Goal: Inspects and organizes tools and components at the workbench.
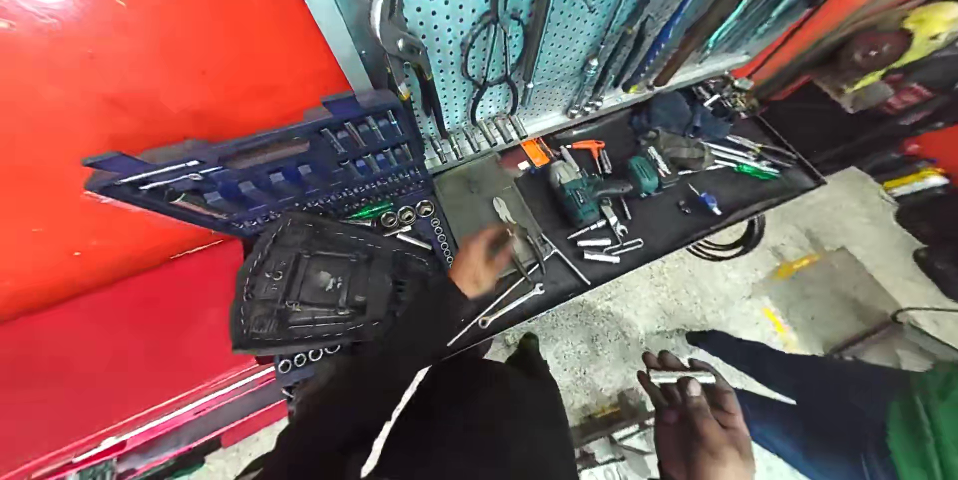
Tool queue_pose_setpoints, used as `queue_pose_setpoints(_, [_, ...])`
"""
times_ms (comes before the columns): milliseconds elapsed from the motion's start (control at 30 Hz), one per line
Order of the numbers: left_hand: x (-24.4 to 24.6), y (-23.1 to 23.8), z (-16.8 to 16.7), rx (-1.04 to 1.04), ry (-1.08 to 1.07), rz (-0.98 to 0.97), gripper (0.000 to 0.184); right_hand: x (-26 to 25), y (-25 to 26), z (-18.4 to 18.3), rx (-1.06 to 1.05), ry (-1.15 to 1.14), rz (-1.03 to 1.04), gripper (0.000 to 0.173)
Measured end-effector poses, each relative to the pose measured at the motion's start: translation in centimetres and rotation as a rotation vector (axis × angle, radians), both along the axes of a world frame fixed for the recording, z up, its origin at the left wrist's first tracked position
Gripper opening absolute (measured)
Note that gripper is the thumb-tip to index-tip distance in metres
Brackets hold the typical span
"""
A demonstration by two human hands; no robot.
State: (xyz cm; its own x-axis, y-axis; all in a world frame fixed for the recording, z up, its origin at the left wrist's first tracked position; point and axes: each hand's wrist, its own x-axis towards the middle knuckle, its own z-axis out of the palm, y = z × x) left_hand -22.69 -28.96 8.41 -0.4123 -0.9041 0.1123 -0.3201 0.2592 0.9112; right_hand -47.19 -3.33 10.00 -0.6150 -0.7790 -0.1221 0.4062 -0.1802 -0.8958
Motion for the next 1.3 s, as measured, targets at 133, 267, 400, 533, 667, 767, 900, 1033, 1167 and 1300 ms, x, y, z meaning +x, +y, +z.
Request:
queue_pose_setpoints(133, [-0.5, -10.4, -0.8, 0.129, 0.005, 0.408, 0.040, -6.5, -0.3, -2.0, 0.088, 0.010, -0.019, 0.025])
queue_pose_setpoints(267, [-0.5, -13.7, -0.6, 0.137, -0.028, 0.577, 0.037, -13.0, -0.6, -3.5, 0.121, 0.001, -0.051, 0.025])
queue_pose_setpoints(400, [-3.0, -11.1, -0.3, 0.056, -0.161, 0.679, 0.038, -17.4, -0.8, -4.1, 0.138, -0.027, -0.044, 0.024])
queue_pose_setpoints(533, [-10.3, -10.6, 1.2, -0.026, -0.147, 0.435, 0.039, -20.2, -3.5, -3.9, 0.186, -0.026, -0.028, 0.028])
queue_pose_setpoints(667, [-19.0, -16.4, 0.4, -0.018, -0.244, 0.373, 0.041, -21.4, -6.0, -4.0, 0.193, 0.023, 0.084, 0.031])
queue_pose_setpoints(767, [-23.4, -21.9, -1.3, 0.015, -0.297, 0.494, 0.036, -22.1, -6.7, -3.3, 0.182, 0.060, 0.168, 0.031])
queue_pose_setpoints(900, [-25.6, -25.8, -2.4, 0.005, -0.381, 0.651, 0.031, -23.6, -5.6, -3.6, 0.233, 0.078, 0.255, 0.030])
queue_pose_setpoints(1033, [-26.7, -25.9, -3.0, -0.006, -0.467, 0.652, 0.034, -25.2, -4.0, -5.4, 0.307, 0.048, 0.260, 0.029])
queue_pose_setpoints(1167, [-25.9, -25.7, -2.4, -0.002, -0.411, 0.706, 0.041, -25.8, -5.0, -7.0, 0.359, 0.060, 0.339, 0.030])
queue_pose_setpoints(1300, [-26.0, -21.2, -0.7, 0.027, -0.317, 0.653, 0.047, -24.4, -7.4, -6.7, 0.390, 0.106, 0.410, 0.038])
